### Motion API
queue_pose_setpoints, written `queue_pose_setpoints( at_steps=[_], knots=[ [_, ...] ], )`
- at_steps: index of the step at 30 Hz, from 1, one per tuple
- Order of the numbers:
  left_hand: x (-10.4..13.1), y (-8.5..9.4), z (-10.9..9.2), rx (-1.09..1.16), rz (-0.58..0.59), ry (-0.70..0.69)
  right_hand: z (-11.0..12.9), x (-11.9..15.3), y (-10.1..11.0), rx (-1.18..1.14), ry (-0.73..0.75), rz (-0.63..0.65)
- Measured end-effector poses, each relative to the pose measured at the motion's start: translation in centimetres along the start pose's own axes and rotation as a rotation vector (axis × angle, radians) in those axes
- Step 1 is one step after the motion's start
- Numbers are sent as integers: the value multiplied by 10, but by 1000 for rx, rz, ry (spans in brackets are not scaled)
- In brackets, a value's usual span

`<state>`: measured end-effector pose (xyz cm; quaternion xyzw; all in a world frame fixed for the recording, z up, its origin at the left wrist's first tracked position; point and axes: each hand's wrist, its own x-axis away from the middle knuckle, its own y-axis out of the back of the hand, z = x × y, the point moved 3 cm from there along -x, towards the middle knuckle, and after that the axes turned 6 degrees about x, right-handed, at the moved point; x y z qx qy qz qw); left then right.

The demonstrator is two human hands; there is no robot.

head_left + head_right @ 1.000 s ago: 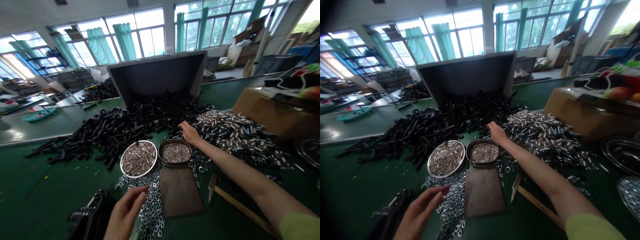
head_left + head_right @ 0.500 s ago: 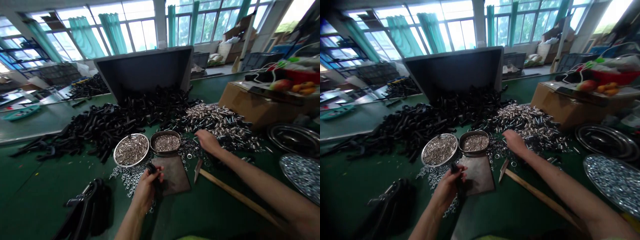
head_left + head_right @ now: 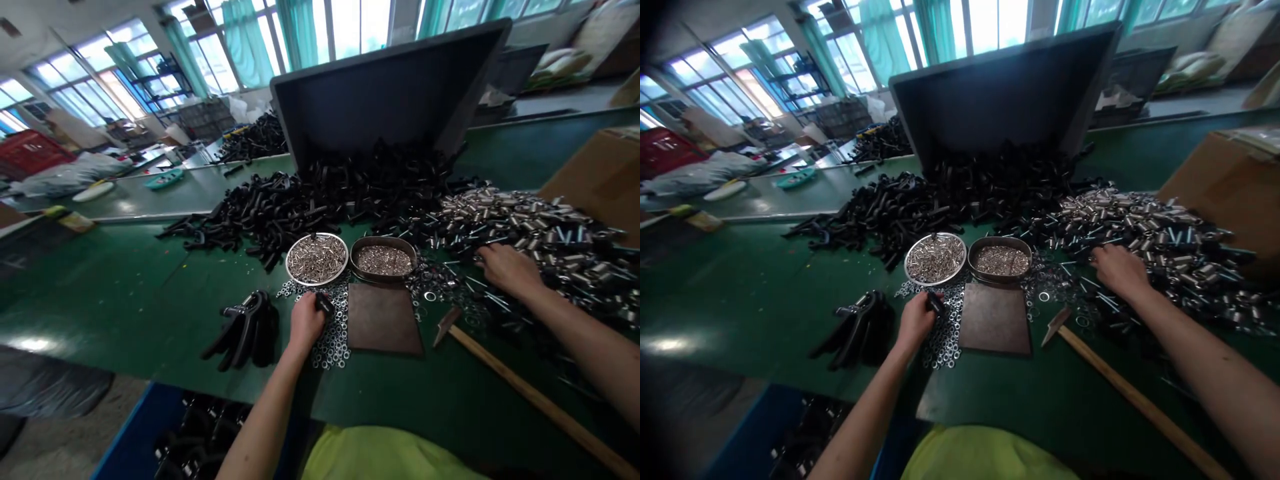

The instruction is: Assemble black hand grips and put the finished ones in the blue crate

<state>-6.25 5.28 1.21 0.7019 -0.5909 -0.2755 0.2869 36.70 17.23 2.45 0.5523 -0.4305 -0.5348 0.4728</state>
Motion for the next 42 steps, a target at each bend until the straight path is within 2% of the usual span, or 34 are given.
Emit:
queue_pose_setpoints(
  at_steps=[3, 5, 6, 9, 11, 14, 18, 22, 28, 31, 33, 34, 38, 39, 42],
  knots=[
    [-10, -15, -15, -403, 60, -99, 16, 13, 15, -97, -41, -45],
    [-13, -23, -21, -535, 77, -98, 36, 30, 26, -398, -124, -7],
    [-14, -26, -22, -559, 79, -94, 48, 40, 30, -641, -177, 48],
    [-14, -31, -24, -599, 93, -110, 97, 74, 41, -1312, -213, 238],
    [-13, -33, -23, -624, 116, -135, 126, 94, 46, -1586, -224, 367],
    [-13, -33, -22, -648, 170, -183, 157, 115, 49, -1812, -213, 502],
    [-14, -29, -24, -658, 248, -241, 177, 131, 45, -1888, -195, 567],
    [-16, -26, -27, -643, 283, -244, 186, 139, 39, -1832, -203, 571],
    [-22, -20, -27, -538, 243, -205, 184, 140, 35, -1613, -181, 456],
    [-18, -14, -27, -467, 208, -194, 182, 140, 36, -1551, -198, 432],
    [-9, -9, -30, -345, 182, -172, 184, 140, 36, -1577, -211, 428],
    [-3, -7, -32, -198, 182, -132, 186, 141, 36, -1604, -211, 435],
    [31, -11, -45, 700, 285, 171, 202, 142, 34, -1737, -185, 501],
    [40, -13, -49, 842, 314, 226, 206, 142, 34, -1759, -175, 513],
    [59, -15, -61, 1030, 363, 279, 217, 143, 35, -1776, -160, 513]
  ],
)
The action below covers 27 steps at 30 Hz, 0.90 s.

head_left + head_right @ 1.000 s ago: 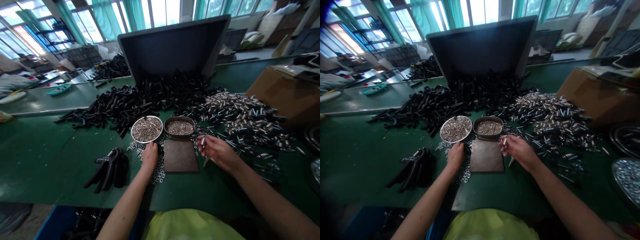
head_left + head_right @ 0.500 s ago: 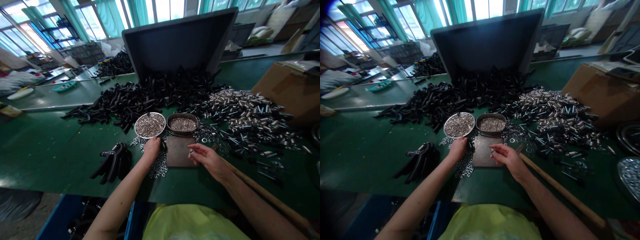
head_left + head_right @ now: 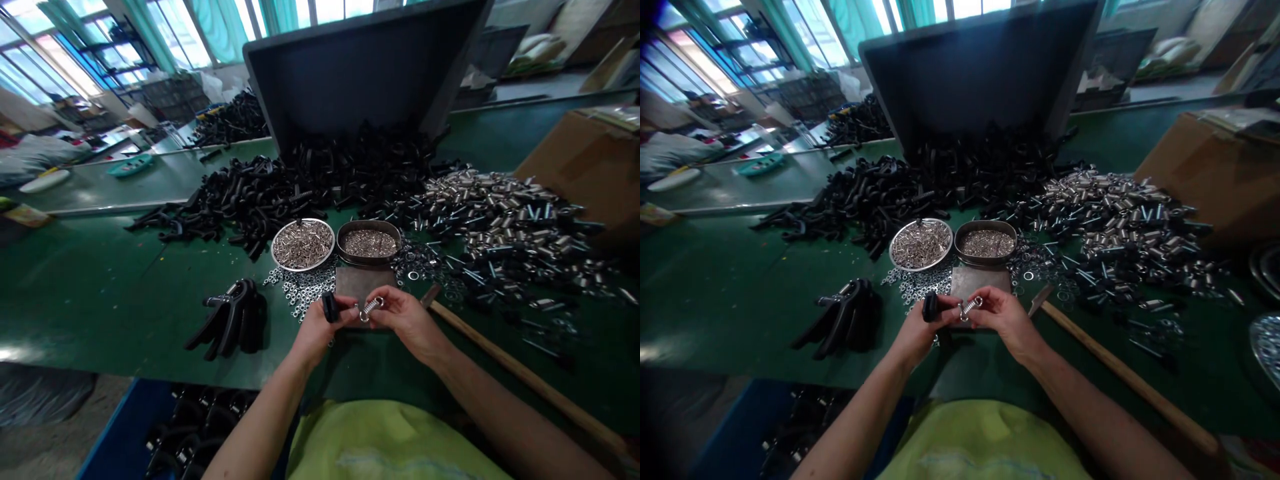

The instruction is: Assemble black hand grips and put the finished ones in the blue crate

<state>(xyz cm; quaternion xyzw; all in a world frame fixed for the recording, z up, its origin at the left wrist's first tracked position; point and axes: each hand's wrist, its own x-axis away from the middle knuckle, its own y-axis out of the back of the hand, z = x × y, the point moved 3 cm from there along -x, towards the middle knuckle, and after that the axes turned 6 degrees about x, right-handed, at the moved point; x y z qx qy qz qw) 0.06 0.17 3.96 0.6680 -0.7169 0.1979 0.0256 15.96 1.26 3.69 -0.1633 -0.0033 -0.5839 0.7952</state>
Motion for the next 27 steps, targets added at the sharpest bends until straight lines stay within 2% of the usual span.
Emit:
queue_pose_setpoints(
  at_steps=[6, 10, 17, 20, 25, 27],
  knots=[
    [8, -6, -6, -83, 137, -64, 0, -3, -7, -84, -52, -36],
    [6, -3, -8, -126, 96, -88, -1, -3, -9, -142, -106, -9],
    [2, -2, -2, -75, 47, -77, 5, -3, -5, 43, 2, -75],
    [1, 0, 1, -22, 19, -67, 6, -3, -4, 79, 3, -81],
    [2, 3, -1, -162, 17, -102, -1, -6, -4, -43, -95, -54],
    [1, 3, -1, -220, 2, -151, -1, -8, -2, -26, -75, -55]
  ],
)
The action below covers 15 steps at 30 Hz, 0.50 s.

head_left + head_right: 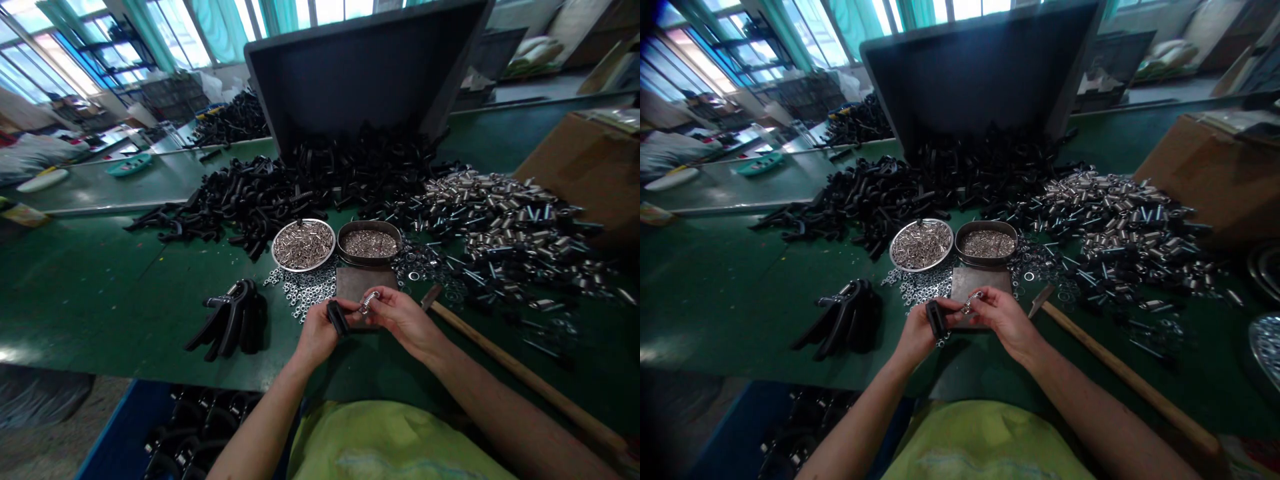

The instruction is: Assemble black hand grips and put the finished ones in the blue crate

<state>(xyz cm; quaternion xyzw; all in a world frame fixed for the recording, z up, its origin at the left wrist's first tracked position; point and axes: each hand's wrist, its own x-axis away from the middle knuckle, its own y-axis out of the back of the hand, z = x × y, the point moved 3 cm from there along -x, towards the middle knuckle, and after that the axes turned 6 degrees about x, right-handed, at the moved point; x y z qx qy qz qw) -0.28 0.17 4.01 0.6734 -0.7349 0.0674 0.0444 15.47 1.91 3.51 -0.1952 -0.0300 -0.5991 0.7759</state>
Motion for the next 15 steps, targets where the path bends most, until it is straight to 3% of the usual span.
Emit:
queue_pose_setpoints(
  at_steps=[3, 6, 10, 15],
  knots=[
    [-3, -4, 6, 55, -43, 26, 9, -2, 6, 200, 142, -54],
    [-4, -16, 21, 321, -30, 248, 19, -1, 10, 351, 255, -87],
    [-3, -39, 34, 657, 50, 519, 29, 6, 6, 385, 296, -71],
    [-4, -55, 30, 729, 126, 500, 35, 16, -1, 565, 319, -58]
  ],
)
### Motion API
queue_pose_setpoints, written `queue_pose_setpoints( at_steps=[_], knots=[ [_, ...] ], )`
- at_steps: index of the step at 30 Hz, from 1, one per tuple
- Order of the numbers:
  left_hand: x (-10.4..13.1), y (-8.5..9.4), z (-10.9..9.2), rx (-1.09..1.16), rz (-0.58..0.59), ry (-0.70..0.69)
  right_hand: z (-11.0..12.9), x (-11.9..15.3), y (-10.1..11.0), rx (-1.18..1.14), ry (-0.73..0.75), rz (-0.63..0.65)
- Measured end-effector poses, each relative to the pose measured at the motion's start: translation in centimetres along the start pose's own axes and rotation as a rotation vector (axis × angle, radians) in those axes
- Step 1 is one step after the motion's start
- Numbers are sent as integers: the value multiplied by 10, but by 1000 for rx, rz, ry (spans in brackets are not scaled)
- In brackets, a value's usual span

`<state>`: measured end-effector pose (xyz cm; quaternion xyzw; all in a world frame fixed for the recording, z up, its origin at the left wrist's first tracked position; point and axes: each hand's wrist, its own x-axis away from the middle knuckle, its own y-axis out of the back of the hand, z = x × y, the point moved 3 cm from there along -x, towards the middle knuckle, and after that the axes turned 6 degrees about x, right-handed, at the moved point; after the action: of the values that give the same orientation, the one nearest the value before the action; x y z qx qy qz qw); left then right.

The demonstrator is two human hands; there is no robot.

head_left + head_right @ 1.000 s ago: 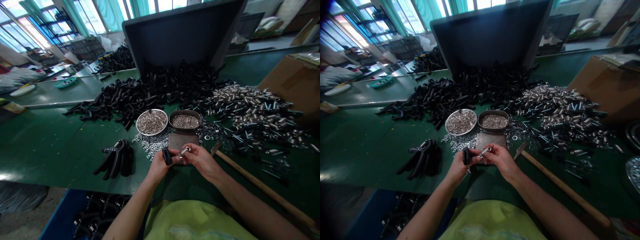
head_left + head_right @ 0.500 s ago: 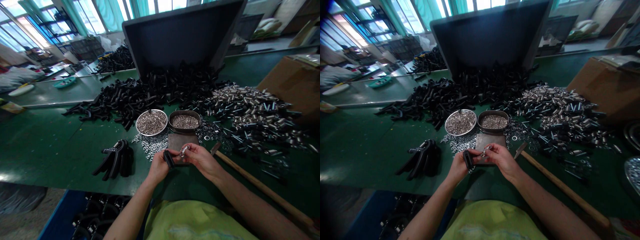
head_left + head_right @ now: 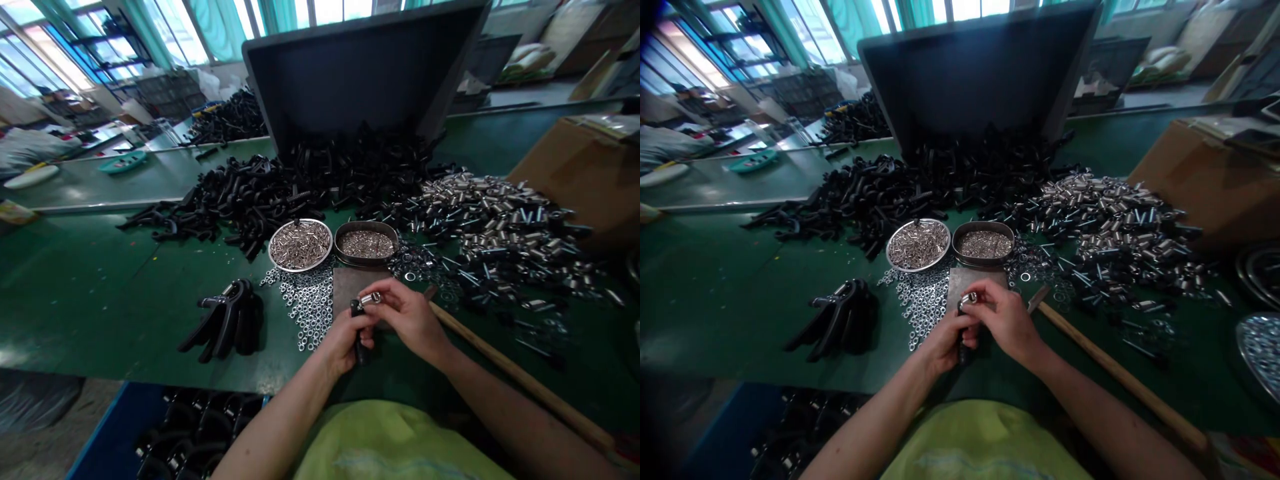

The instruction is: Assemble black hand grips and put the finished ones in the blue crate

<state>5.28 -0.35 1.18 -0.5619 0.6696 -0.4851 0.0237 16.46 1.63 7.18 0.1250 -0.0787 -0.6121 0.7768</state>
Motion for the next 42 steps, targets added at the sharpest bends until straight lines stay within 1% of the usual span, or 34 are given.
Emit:
queue_pose_setpoints(
  at_steps=[3, 5, 8, 9, 11, 12, 13, 15, 17, 18, 20, 22, 23, 24, 27, 28, 29, 31, 33, 36, 39, 40, 42],
  knots=[
    [2, -5, -2, -122, 16, -72, -2, 2, 3, 181, 37, -29],
    [4, -6, -3, -280, 10, -106, -9, 2, 3, 187, 14, -45],
    [7, -7, -2, -503, 6, -52, -25, 1, 6, 112, -46, -69],
    [8, -7, -1, -536, 18, -17, -31, 0, 8, 94, -59, -58],
    [9, -7, 2, -519, 66, 36, -43, -6, 15, 99, -63, 20],
    [10, -7, 2, -488, 99, 49, -49, -10, 23, 156, -54, 43],
    [10, -7, 2, -454, 125, 49, -55, -14, 32, 259, -35, 31],
    [11, -7, 1, -393, 137, 31, -67, -25, 57, 566, 15, -76],
    [12, -4, -1, -372, 111, -1, -80, -34, 79, 844, 36, -184],
    [11, -3, -3, -377, 99, -22, -85, -38, 87, 919, 33, -196],
    [11, -1, -6, -400, 79, -66, -92, -42, 94, 956, 17, -190],
    [8, 2, -9, -412, 45, -95, -91, -42, 92, 938, 27, -199],
    [6, 3, -9, -410, 22, -94, -87, -39, 88, 884, 31, -197],
    [4, 4, -9, -404, -6, -86, -82, -36, 81, 780, 30, -177],
    [-2, 3, -6, -370, -61, -65, -60, -20, 50, 305, 10, -38],
    [-4, 1, -5, -351, -56, -63, -52, -14, 39, 194, 3, 9],
    [-6, -2, -3, -331, -46, -65, -44, -8, 29, 154, -1, 46],
    [-7, -7, 0, -300, -19, -62, -32, -1, 15, 203, -8, 62],
    [-7, -11, 2, -294, -3, -62, -26, 3, 8, 286, -3, 43],
    [-5, -11, 3, -338, 10, -97, -25, 4, 4, 333, 28, -9],
    [-4, -8, 2, -461, 0, -150, -29, 6, 2, 299, 22, -27],
    [-3, -7, 2, -495, -2, -158, -31, 6, 2, 268, 9, -3],
    [-2, -5, 2, -511, 19, -129, -36, 1, 7, 212, -18, 101]
  ],
)
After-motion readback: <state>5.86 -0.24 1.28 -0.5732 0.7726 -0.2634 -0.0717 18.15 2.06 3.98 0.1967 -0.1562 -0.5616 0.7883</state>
